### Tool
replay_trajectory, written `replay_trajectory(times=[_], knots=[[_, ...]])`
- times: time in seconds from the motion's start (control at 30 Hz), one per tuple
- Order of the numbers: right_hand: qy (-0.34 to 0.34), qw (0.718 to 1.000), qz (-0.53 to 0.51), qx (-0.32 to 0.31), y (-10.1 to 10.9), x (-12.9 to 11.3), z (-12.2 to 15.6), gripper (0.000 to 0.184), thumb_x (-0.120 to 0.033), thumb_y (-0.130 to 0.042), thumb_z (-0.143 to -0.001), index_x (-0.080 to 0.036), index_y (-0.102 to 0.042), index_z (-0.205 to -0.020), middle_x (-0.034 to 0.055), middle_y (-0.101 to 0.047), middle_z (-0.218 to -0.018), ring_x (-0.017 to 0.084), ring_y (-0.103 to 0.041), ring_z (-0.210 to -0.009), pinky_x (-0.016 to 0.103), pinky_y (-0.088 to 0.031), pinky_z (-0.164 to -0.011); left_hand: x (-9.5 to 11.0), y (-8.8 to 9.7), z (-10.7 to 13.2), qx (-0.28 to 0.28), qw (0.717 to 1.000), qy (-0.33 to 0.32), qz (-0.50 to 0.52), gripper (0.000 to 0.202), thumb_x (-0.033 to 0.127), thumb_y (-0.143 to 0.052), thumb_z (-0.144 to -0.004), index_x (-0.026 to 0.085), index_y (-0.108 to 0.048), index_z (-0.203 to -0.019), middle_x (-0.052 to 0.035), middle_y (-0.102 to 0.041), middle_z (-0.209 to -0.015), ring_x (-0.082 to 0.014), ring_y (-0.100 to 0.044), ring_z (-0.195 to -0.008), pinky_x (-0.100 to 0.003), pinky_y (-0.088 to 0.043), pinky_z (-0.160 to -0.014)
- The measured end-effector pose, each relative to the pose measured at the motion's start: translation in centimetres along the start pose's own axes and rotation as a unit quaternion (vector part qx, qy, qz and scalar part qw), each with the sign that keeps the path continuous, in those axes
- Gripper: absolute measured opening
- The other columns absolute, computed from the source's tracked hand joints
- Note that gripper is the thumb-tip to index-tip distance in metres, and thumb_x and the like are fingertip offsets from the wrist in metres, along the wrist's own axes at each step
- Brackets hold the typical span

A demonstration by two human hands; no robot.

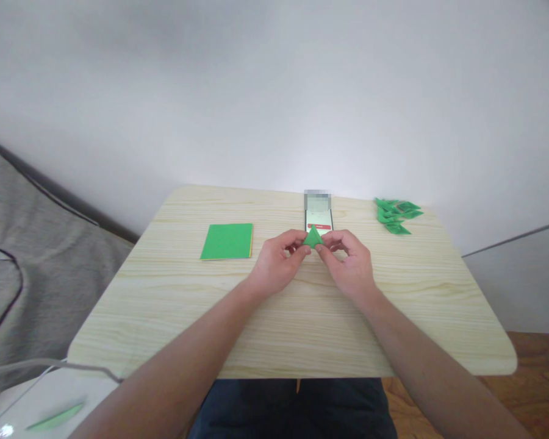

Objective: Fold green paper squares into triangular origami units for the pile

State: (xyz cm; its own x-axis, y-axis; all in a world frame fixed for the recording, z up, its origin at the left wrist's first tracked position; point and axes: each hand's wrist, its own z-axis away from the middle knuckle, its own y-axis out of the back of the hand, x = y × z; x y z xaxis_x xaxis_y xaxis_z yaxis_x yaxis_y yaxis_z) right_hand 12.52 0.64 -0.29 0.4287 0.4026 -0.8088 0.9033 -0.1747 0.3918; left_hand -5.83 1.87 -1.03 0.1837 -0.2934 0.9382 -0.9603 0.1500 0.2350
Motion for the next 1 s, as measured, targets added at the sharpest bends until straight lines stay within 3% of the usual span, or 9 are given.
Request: replay_trajectory(times=[0.37, 0.6, 1.0], knots=[[0.068, 0.995, 0.061, 0.033, 0.2, -0.66, -0.17, 0.009, -0.019, -0.069, -0.088, -0.026, -0.067, -0.094, 0.004, -0.067, -0.091, 0.022, -0.062, -0.086, 0.039, -0.053, -0.078, 0.09, -0.41, 0.22, 0.051, 0.997, -0.011, -0.049, 0.012, 0.024, -0.07, -0.089, 0.023, -0.074, -0.101, 0.0004, -0.077, -0.089, -0.0157, -0.072, -0.082, -0.028, -0.056, -0.079], [0.044, 0.998, 0.048, 0.018, 0.37, -0.55, -0.2, 0.011, -0.018, -0.072, -0.085, -0.024, -0.062, -0.084, 0.0, -0.062, -0.082, 0.018, -0.057, -0.078, 0.035, -0.048, -0.074, -0.18, -0.66, 0.39, 0.052, 0.997, -0.02, -0.056, 0.01, 0.025, -0.069, -0.09, 0.023, -0.073, -0.099, -0.0001, -0.077, -0.092, -0.0161, -0.072, -0.087, -0.029, -0.055, -0.081], [-0.005, 0.999, 0.032, 0.008, 0.38, -0.08, -0.15, 0.01, -0.024, -0.074, -0.085, -0.024, -0.064, -0.085, -0.0003, -0.066, -0.083, 0.018, -0.058, -0.078, 0.035, -0.048, -0.076, -0.16, -0.69, 0.44, 0.051, 0.997, -0.029, -0.059, 0.012, 0.025, -0.068, -0.091, 0.024, -0.074, -0.101, -0.0006, -0.077, -0.093, -0.0168, -0.072, -0.087, -0.03, -0.057, -0.082]])
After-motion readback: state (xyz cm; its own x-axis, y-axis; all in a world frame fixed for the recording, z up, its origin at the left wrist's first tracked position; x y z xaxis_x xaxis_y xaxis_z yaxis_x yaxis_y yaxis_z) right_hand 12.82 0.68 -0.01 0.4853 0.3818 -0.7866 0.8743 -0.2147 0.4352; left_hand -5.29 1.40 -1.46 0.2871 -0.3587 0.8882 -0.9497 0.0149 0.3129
